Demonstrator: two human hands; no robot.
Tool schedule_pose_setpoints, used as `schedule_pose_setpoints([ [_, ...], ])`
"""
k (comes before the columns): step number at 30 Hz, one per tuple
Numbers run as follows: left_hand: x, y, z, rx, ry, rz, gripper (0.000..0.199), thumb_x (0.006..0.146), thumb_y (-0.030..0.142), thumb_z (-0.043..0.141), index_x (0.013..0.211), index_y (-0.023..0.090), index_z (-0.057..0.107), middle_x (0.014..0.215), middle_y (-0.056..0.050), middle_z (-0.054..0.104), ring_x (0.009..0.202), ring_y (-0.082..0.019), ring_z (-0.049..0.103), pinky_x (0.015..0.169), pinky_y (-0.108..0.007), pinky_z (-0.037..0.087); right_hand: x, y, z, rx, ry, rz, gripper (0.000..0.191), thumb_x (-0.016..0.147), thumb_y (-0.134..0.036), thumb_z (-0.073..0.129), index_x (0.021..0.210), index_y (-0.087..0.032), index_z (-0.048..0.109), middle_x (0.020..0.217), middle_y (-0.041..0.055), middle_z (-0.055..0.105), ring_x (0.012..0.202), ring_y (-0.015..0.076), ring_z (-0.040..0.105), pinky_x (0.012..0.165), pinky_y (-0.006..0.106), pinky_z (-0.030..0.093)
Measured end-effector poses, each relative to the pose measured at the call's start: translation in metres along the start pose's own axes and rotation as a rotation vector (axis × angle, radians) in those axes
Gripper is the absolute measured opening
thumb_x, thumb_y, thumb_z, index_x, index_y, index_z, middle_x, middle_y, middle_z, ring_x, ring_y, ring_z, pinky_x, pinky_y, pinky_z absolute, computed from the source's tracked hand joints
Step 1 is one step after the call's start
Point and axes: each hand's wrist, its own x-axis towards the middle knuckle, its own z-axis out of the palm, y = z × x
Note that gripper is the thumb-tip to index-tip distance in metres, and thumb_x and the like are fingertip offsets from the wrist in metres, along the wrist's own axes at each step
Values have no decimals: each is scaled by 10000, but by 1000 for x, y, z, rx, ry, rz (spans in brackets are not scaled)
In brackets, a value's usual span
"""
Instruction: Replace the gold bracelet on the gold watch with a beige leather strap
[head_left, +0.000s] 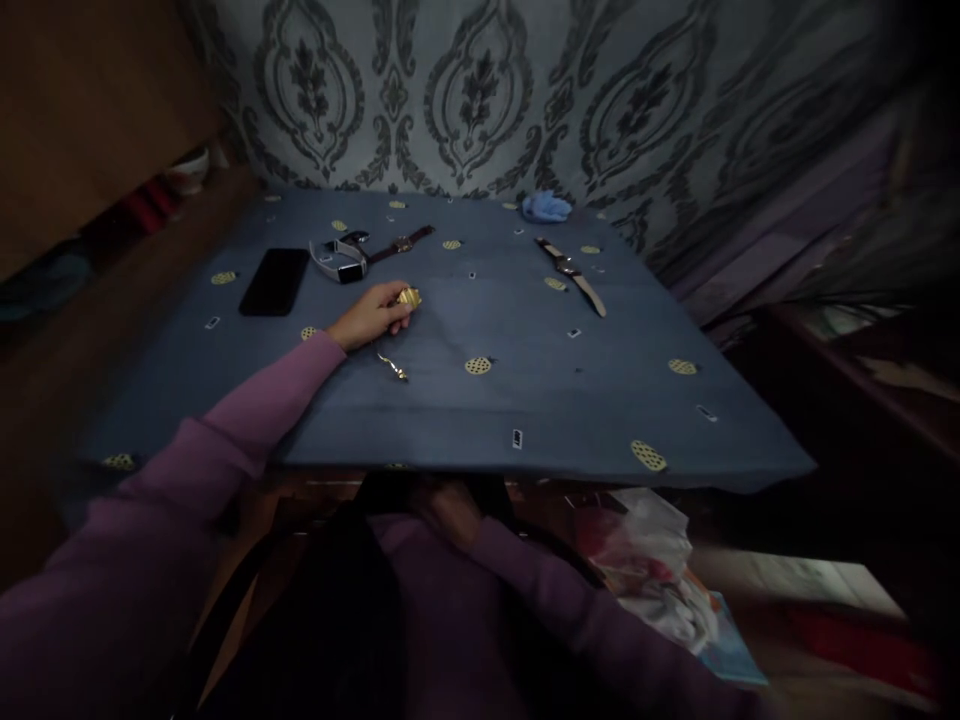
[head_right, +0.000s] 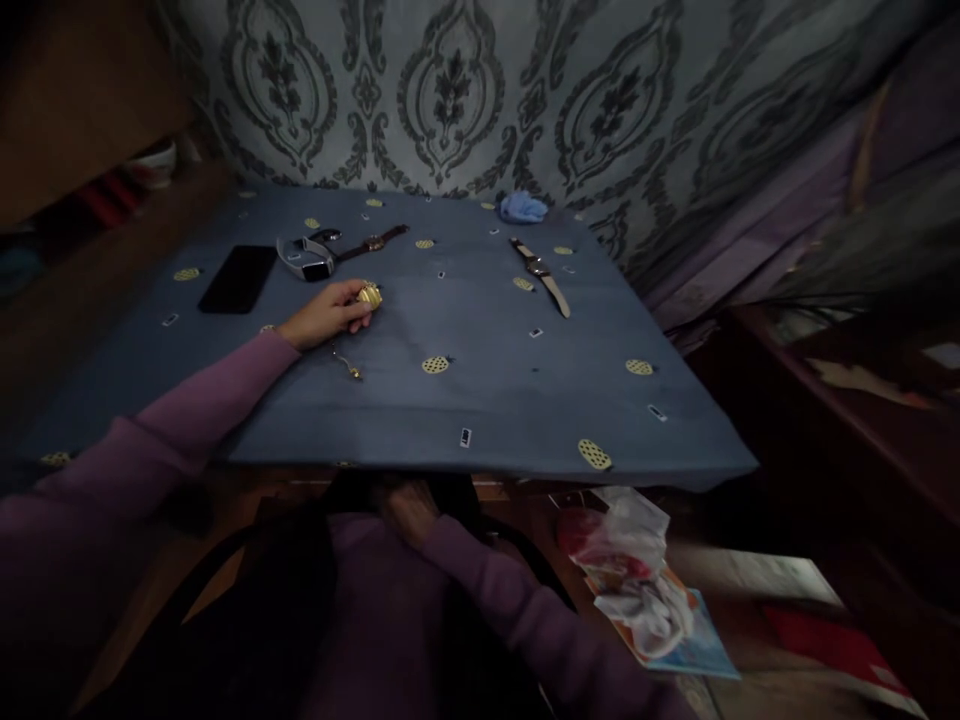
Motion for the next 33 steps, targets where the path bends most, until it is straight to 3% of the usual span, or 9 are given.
schedule_pose_setpoints([
  [3,-1,0,-2,-29,-4,-27,74,850,140,584,848,133,511,637,37,561,464,-41,447,447,-164,297,-30,-24,-21,26,25,-67,133,934,-221,566,905,-144,671,1022,88,658,870,185,646,781,337,522],
  [5,-2,2,-2,-52,-11,-43,114,843,196,596,889,135,511,655,31,581,466,-44,461,441,-162,282,-55,-42,-46,59,59,-127,139,915,-211,583,812,-157,657,941,61,658,825,155,637,719,259,494],
  [7,-4,4,-3,-76,-20,-60,179,828,266,618,895,144,505,674,27,593,472,-45,471,435,-159,268,-73,-54,-83,126,95,-197,232,960,-288,521,785,-183,631,793,7,642,730,112,615,664,203,466],
  [9,-4,7,-3,-99,-39,-81,248,806,349,639,868,152,503,671,25,592,467,-47,468,419,-159,242,-77,-57,-129,418,208,-191,327,950,-435,518,767,-183,617,671,0,611,647,119,578,633,220,460],
  [12,-2,13,-4,-134,-106,-147,341,774,450,659,838,154,500,685,3,607,473,-55,482,412,-157,230,-51,-42,-198,705,329,-107,373,919,-499,538,752,-176,619,643,4,614,600,117,554,593,230,462],
  [16,8,21,-5,-196,-202,-259,386,788,517,622,837,157,493,710,-17,607,509,-71,505,409,-157,234,13,2,-251,596,441,-132,333,932,-445,509,1025,-173,677,696,20,646,615,135,588,564,245,476],
  [21,32,29,-1,-253,-282,-376,361,832,502,593,844,151,508,750,-28,610,556,-79,528,405,-156,236,59,47,-259,444,522,-148,284,931,-336,523,1098,-203,710,830,55,661,741,172,620,677,293,493],
  [27,56,29,-1,-260,-351,-461,328,865,462,590,883,138,540,760,-30,615,573,-83,540,389,-152,222,65,77,-256,-417,621,-180,368,973,-176,404,1215,-253,671,904,72,644,531,119,590,457,228,409],
  [33,58,23,-7,-260,-356,-517,330,904,475,550,917,146,536,735,-10,614,510,-68,517,367,-147,234,64,90,-245,-396,609,-187,310,995,-263,420,1105,-177,696,918,79,638,540,110,625,466,225,472],
])
